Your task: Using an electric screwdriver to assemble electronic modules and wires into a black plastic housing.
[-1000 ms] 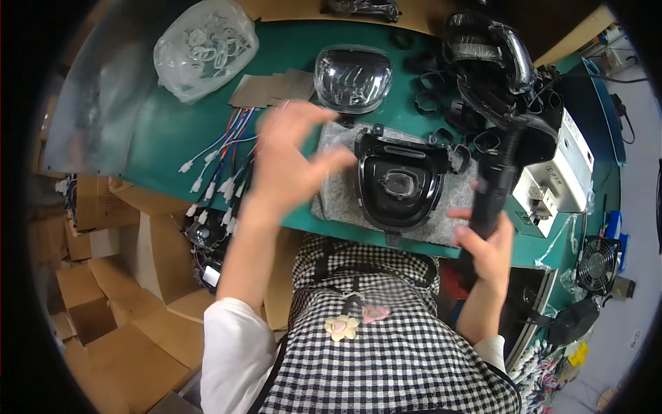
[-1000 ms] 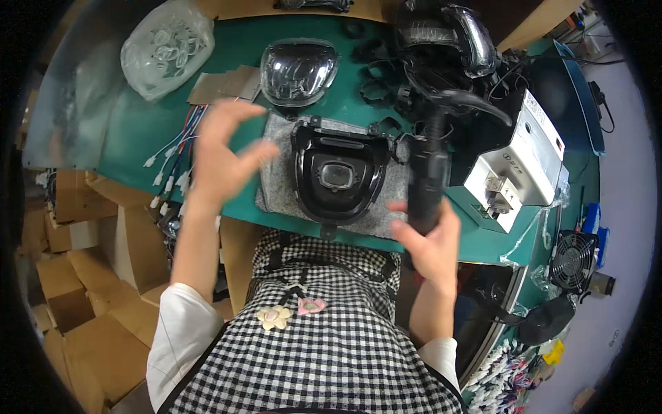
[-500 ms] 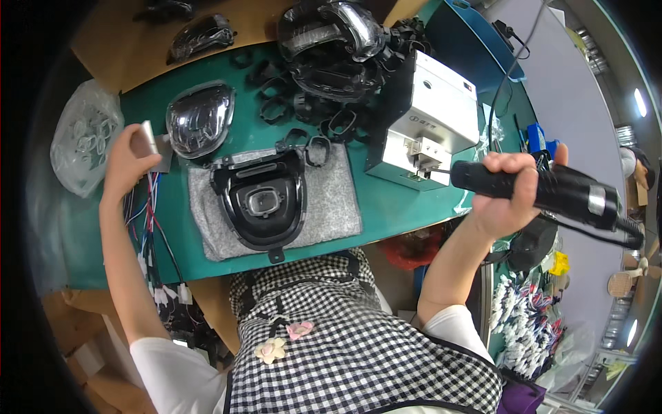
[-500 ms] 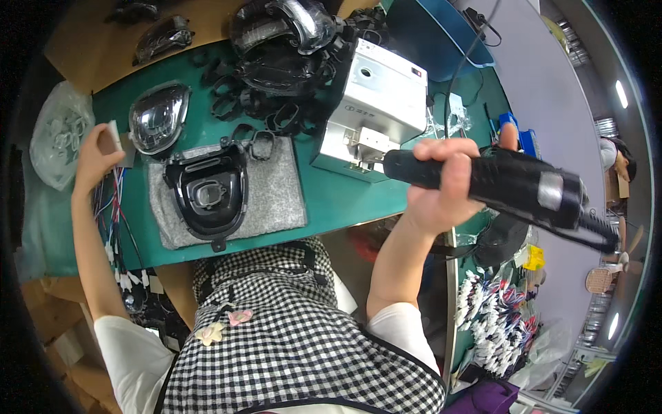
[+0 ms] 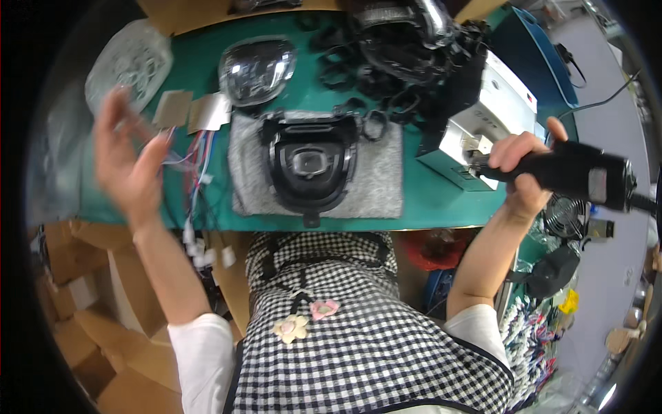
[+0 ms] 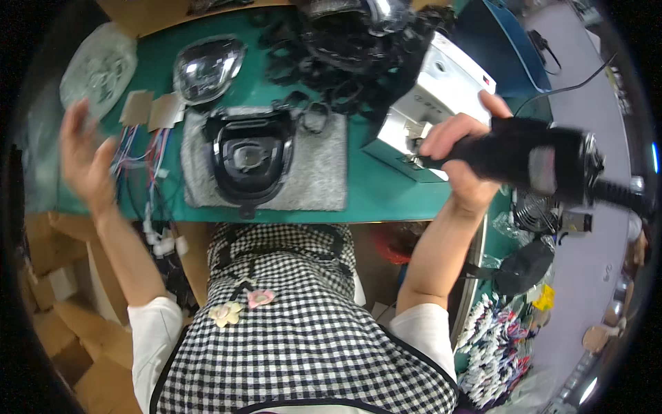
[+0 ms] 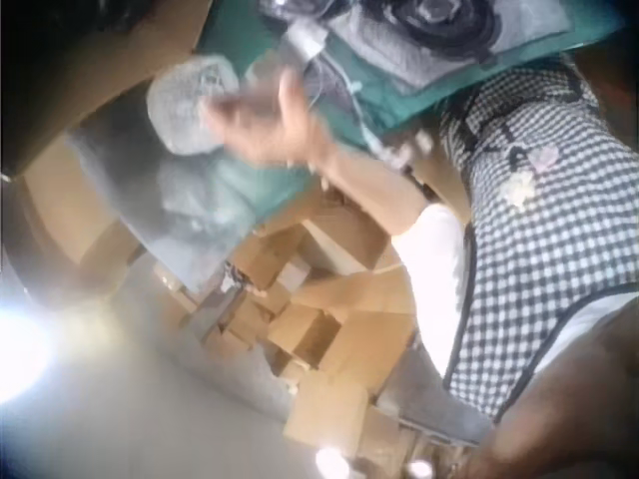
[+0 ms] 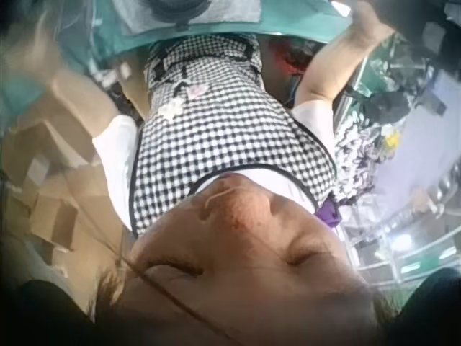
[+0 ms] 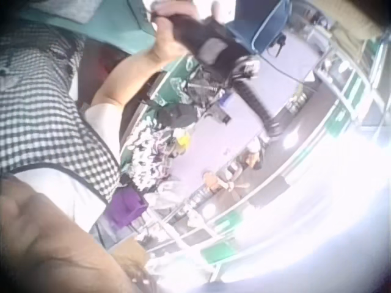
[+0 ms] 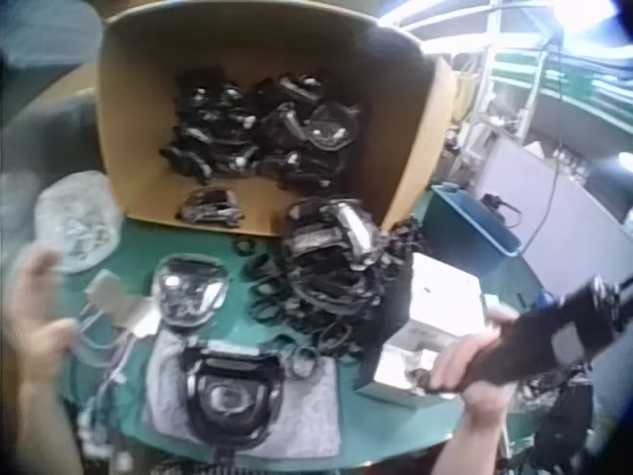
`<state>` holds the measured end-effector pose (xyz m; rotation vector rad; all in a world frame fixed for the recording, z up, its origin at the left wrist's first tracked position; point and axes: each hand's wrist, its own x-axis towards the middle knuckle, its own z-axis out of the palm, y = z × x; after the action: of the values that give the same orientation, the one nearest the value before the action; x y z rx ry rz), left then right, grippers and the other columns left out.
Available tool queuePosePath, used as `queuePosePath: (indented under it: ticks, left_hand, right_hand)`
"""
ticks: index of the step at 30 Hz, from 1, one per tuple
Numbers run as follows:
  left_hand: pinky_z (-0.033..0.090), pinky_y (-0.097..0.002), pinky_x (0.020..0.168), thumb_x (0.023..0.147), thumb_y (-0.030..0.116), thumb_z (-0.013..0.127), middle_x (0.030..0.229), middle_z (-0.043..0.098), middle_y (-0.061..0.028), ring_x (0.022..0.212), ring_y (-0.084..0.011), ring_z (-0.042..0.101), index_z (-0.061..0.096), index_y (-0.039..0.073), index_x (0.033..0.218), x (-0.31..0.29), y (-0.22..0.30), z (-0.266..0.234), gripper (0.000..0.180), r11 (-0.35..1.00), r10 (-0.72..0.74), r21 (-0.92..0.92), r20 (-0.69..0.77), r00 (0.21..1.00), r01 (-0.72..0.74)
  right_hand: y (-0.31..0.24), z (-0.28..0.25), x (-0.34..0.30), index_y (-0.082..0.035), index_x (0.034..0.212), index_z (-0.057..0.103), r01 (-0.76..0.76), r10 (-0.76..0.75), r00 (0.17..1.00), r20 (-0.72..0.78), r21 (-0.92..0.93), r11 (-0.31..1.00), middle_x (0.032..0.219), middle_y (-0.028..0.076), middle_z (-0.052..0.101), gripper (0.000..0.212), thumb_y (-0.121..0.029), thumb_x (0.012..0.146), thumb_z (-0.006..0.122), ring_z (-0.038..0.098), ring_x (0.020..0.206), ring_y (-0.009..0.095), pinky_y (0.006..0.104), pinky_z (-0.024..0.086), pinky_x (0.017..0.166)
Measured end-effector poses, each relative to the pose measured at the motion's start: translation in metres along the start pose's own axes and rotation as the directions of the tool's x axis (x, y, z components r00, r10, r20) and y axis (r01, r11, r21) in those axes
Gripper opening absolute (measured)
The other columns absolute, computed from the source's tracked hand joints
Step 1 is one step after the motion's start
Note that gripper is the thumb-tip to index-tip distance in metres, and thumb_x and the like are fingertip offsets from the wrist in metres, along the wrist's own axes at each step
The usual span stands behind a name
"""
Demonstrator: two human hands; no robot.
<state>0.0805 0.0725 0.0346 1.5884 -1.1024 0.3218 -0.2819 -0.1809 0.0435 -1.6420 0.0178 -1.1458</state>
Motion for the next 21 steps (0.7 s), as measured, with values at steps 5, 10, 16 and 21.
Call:
queuePosePath:
  ticks: [5, 10, 16, 21]
  left_hand:
    - [0.037, -0.0375, 0.098, 0.078, 0.031, 0.069, 0.121, 0.052, -0.0182, 0.111, -0.0269, 0.051, 0.044, -0.006, 0.126, 0.014, -0.067, 0.003, 0.065, 0.885, -0.364, -0.412, -0.319, 0.875, 0.218]
    - [0.036, -0.0374, 0.098, 0.069, 0.052, 0.071, 0.114, 0.055, -0.0183, 0.107, -0.0257, 0.053, 0.047, -0.007, 0.122, 0.019, 0.011, -0.034, 0.084, 0.546, -0.22, -0.796, 0.165, 0.961, 0.261]
    - [0.029, -0.04, 0.1, 0.049, 0.035, 0.081, 0.113, 0.059, -0.0116, 0.112, -0.0254, 0.05, 0.059, 0.001, 0.108, -0.032, 0.083, 0.068, 0.072, 0.987, -0.125, 0.153, 0.601, 0.789, 0.039]
    - [0.019, -0.0457, 0.105, 0.053, 0.034, 0.081, 0.114, 0.059, -0.0107, 0.116, -0.0246, 0.047, 0.059, 0.001, 0.107, -0.048, 0.071, 0.093, 0.067, 0.966, -0.106, 0.251, 0.617, 0.78, -0.067]
  right_hand:
    - [-0.009, 0.014, 0.01, 0.007, 0.134, 0.025, -0.106, 0.035, 0.938, -0.344, -0.192, 0.976, 0.065, 0.007, 0.054, 0.063, -0.003, 0.081, 0.058, 0.054, 0.053, 0.016, 0.0291, 0.048, 0.056]
    - [-0.02, 0.03, -0.008, 0.003, 0.136, 0.021, -0.145, 0.129, 0.87, -0.475, 0.004, 0.989, 0.064, 0.009, 0.051, 0.062, -0.009, 0.085, 0.054, 0.054, 0.051, 0.018, 0.0312, 0.047, 0.05]
    - [-0.016, 0.082, -0.001, 0.001, 0.139, 0.017, -0.06, 0.115, 0.902, -0.415, 0.143, 0.988, 0.066, 0.011, 0.052, 0.065, -0.014, 0.087, 0.053, 0.054, 0.052, 0.02, 0.0348, 0.05, 0.053]
    - [-0.004, 0.12, 0.009, 0.001, 0.14, 0.013, -0.074, 0.157, 0.916, -0.368, 0.229, 0.971, 0.066, 0.011, 0.054, 0.076, -0.014, 0.083, 0.06, 0.054, 0.054, 0.017, 0.0313, 0.05, 0.054]
